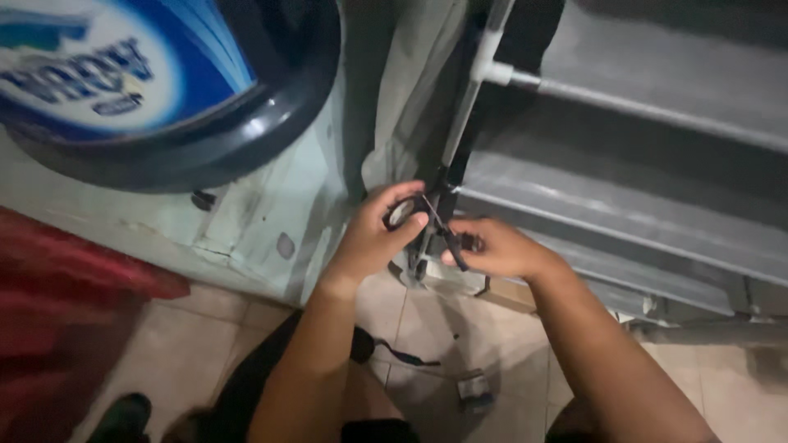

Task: The person repairs a fabric shoe rack by applying black tape to the joints of the metal frame and reassembling the shelves.

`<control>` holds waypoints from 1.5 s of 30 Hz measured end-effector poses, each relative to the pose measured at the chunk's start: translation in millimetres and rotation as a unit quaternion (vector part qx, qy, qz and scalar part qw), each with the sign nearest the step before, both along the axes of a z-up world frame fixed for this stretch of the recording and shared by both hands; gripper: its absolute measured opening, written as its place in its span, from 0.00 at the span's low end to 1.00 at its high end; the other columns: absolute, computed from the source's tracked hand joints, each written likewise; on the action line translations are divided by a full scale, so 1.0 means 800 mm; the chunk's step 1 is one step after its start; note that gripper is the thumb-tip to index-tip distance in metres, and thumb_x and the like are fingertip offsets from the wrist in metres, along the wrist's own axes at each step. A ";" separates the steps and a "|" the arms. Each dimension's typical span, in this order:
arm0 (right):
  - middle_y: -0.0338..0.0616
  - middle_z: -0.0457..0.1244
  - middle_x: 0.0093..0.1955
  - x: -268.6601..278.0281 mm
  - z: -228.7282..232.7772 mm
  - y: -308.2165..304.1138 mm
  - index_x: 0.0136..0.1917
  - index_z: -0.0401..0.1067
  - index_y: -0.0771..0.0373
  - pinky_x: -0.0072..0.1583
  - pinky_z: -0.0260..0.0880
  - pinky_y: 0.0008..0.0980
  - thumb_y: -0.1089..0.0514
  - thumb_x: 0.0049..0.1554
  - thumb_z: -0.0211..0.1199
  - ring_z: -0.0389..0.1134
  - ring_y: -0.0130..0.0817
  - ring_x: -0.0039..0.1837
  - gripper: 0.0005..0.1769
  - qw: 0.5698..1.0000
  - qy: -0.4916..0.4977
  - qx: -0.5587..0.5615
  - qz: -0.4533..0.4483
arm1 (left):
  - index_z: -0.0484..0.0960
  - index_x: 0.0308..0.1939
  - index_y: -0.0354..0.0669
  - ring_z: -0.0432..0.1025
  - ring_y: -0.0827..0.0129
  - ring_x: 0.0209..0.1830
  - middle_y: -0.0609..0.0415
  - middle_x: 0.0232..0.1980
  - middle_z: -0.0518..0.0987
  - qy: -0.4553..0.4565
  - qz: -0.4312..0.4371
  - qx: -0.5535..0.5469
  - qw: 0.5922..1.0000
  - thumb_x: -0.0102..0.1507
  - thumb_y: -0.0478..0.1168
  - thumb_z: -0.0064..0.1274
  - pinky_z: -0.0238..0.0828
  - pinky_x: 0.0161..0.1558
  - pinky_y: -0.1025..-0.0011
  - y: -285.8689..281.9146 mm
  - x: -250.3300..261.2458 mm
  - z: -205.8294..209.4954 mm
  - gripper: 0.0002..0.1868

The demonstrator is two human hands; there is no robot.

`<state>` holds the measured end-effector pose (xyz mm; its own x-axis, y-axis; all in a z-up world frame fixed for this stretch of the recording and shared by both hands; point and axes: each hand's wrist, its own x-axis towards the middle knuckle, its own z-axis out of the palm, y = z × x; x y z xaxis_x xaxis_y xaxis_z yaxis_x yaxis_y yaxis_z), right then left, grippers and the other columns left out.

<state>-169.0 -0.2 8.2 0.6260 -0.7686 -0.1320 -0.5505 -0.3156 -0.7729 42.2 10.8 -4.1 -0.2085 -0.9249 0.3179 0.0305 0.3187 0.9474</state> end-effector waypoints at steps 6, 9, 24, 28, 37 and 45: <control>0.34 0.64 0.36 0.000 0.003 0.000 0.46 0.70 0.59 0.42 0.62 0.25 0.49 0.46 0.60 0.60 0.20 0.39 0.17 0.997 -0.076 0.021 0.014 | 0.71 0.51 0.36 0.66 0.74 0.46 0.52 0.47 0.73 0.013 -0.029 0.043 0.999 0.55 0.40 0.51 0.63 0.48 0.78 0.001 -0.003 -0.004 0.21; 0.35 0.63 0.32 -0.002 0.004 0.002 0.43 0.71 0.59 0.40 0.62 0.25 0.49 0.46 0.60 0.59 0.21 0.37 0.15 0.997 -0.045 0.058 -0.006 | 0.72 0.49 0.35 0.67 0.74 0.47 0.54 0.47 0.73 -0.013 -0.005 0.036 0.999 0.55 0.40 0.51 0.62 0.48 0.77 0.003 -0.001 0.000 0.20; 0.31 0.55 0.26 0.000 0.011 0.006 0.37 0.70 0.60 0.34 0.53 0.25 0.46 0.46 0.62 0.52 0.20 0.32 0.15 1.000 -0.015 0.027 -0.005 | 0.72 0.49 0.32 0.66 0.74 0.45 0.53 0.44 0.73 0.009 -0.035 0.048 0.998 0.55 0.39 0.50 0.62 0.47 0.79 0.010 0.000 0.011 0.20; 0.29 0.58 0.29 -0.002 0.008 0.007 0.39 0.71 0.60 0.37 0.56 0.23 0.48 0.46 0.61 0.54 0.18 0.35 0.14 0.997 -0.046 0.062 -0.013 | 0.72 0.48 0.33 0.66 0.75 0.44 0.54 0.44 0.72 -0.007 -0.024 0.051 0.998 0.54 0.39 0.50 0.62 0.46 0.79 0.012 0.000 0.018 0.20; 0.33 0.60 0.29 0.006 0.001 0.018 0.38 0.73 0.62 0.38 0.59 0.24 0.53 0.50 0.57 0.56 0.18 0.35 0.11 0.996 -0.062 0.063 0.007 | 0.73 0.47 0.38 0.66 0.76 0.42 0.60 0.43 0.72 -0.015 -0.025 0.034 0.999 0.51 0.33 0.47 0.62 0.44 0.80 0.014 0.015 0.010 0.19; 0.43 0.65 0.30 -0.024 0.067 0.079 0.35 0.73 0.57 0.37 0.64 0.31 0.53 0.41 0.61 0.66 0.37 0.33 0.09 0.978 0.064 -0.125 -0.155 | 0.77 0.41 0.39 0.67 0.73 0.38 0.55 0.35 0.74 -0.003 0.098 -0.016 0.995 0.54 0.39 0.54 0.61 0.42 0.77 0.015 -0.003 0.022 0.13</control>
<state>-188.4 62.6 61.5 0.3476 -0.9373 0.0233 -0.7369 -0.2885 -0.6114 39.5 22.9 13.6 -0.0270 -0.9376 0.3468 -0.0403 0.3476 0.9368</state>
